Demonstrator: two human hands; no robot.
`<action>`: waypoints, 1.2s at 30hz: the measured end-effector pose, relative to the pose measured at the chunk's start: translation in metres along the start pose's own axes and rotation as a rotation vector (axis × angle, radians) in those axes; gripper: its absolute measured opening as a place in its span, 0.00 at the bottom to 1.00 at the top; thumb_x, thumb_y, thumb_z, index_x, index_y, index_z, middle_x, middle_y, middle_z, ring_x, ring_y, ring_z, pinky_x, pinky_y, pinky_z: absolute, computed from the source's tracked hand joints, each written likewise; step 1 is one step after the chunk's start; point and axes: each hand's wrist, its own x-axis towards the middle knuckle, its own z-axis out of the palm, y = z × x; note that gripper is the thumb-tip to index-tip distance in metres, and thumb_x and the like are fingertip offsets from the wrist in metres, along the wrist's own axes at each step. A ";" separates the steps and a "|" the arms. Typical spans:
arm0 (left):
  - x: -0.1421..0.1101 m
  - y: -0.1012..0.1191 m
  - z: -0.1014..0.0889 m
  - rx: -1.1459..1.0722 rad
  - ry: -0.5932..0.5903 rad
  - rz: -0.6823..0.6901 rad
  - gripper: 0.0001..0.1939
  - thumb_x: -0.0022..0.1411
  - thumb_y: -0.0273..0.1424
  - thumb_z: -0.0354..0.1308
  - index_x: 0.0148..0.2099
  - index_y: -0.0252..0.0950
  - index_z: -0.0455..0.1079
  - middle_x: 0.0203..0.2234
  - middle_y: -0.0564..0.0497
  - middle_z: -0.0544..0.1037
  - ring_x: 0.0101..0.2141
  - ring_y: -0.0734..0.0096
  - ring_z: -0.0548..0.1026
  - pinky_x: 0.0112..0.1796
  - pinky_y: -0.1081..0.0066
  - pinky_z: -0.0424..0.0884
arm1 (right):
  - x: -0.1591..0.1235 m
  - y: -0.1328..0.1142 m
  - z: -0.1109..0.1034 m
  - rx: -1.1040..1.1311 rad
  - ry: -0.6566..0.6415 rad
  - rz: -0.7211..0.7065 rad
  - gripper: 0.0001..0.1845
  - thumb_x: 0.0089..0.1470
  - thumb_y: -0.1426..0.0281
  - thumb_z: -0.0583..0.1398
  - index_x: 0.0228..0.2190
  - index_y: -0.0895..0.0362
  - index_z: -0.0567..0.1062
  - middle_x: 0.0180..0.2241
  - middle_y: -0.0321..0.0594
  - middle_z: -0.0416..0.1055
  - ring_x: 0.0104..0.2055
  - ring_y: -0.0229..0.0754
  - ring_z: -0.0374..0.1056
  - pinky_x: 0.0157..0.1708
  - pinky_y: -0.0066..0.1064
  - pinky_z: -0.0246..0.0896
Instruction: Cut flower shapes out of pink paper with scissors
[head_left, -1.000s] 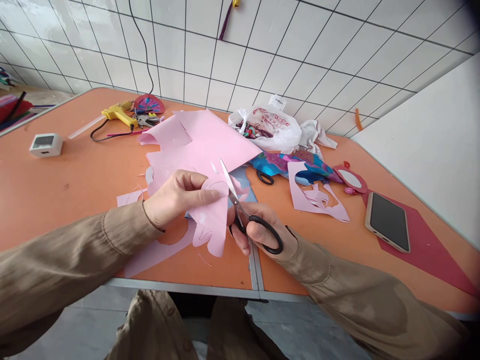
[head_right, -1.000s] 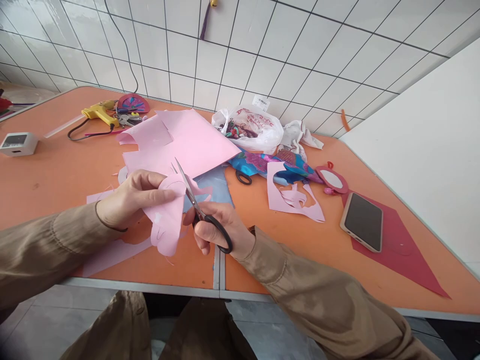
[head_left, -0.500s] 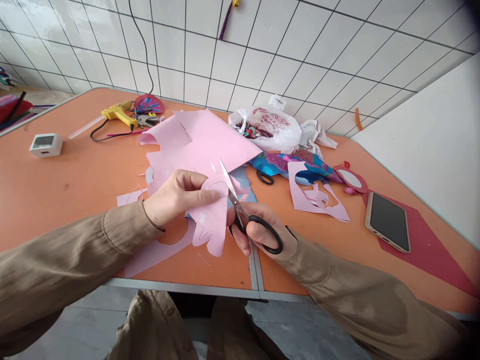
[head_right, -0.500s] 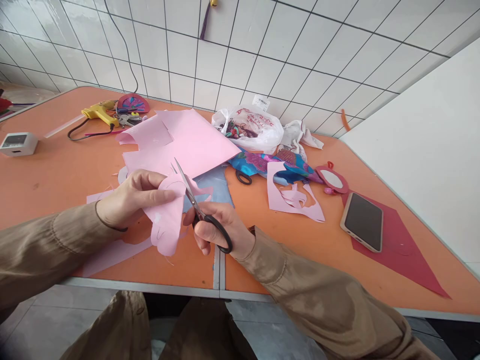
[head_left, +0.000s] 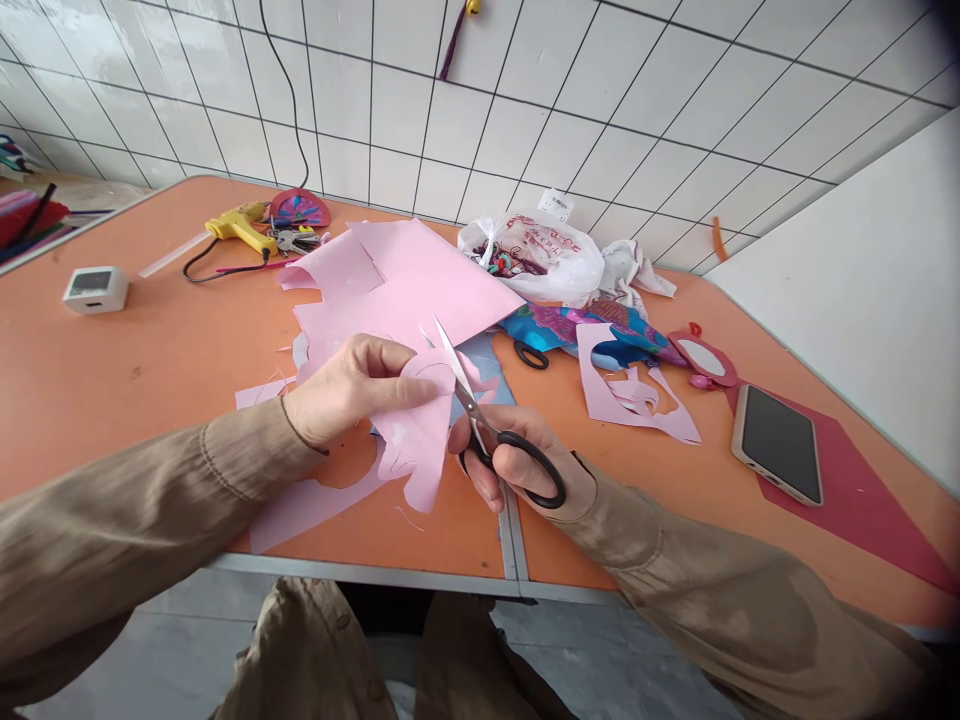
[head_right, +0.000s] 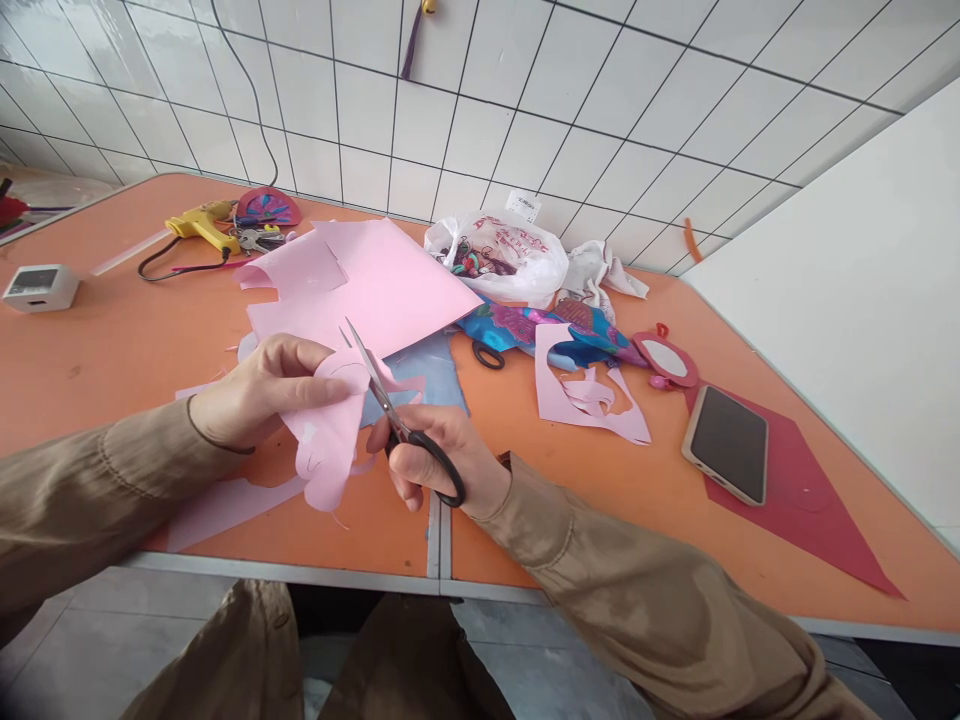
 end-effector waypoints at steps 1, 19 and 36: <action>0.000 0.000 0.000 -0.006 -0.009 -0.002 0.14 0.58 0.33 0.69 0.25 0.29 0.78 0.24 0.44 0.83 0.24 0.66 0.80 0.24 0.73 0.74 | 0.000 0.000 0.000 -0.002 -0.001 0.002 0.26 0.55 0.49 0.66 0.36 0.60 0.73 0.17 0.31 0.67 0.16 0.31 0.62 0.15 0.23 0.55; 0.001 0.001 -0.003 0.075 0.027 -0.021 0.17 0.54 0.38 0.71 0.22 0.31 0.76 0.19 0.46 0.78 0.22 0.67 0.76 0.22 0.72 0.70 | 0.000 0.000 0.000 -0.015 -0.009 0.012 0.27 0.54 0.48 0.66 0.37 0.60 0.72 0.18 0.30 0.67 0.15 0.31 0.61 0.15 0.23 0.55; 0.001 0.005 -0.008 0.106 -0.019 -0.055 0.15 0.57 0.36 0.69 0.25 0.30 0.76 0.16 0.49 0.77 0.16 0.74 0.73 0.17 0.77 0.65 | 0.000 -0.003 0.001 -0.020 -0.001 0.012 0.26 0.54 0.48 0.66 0.35 0.61 0.73 0.17 0.30 0.66 0.15 0.31 0.61 0.15 0.22 0.55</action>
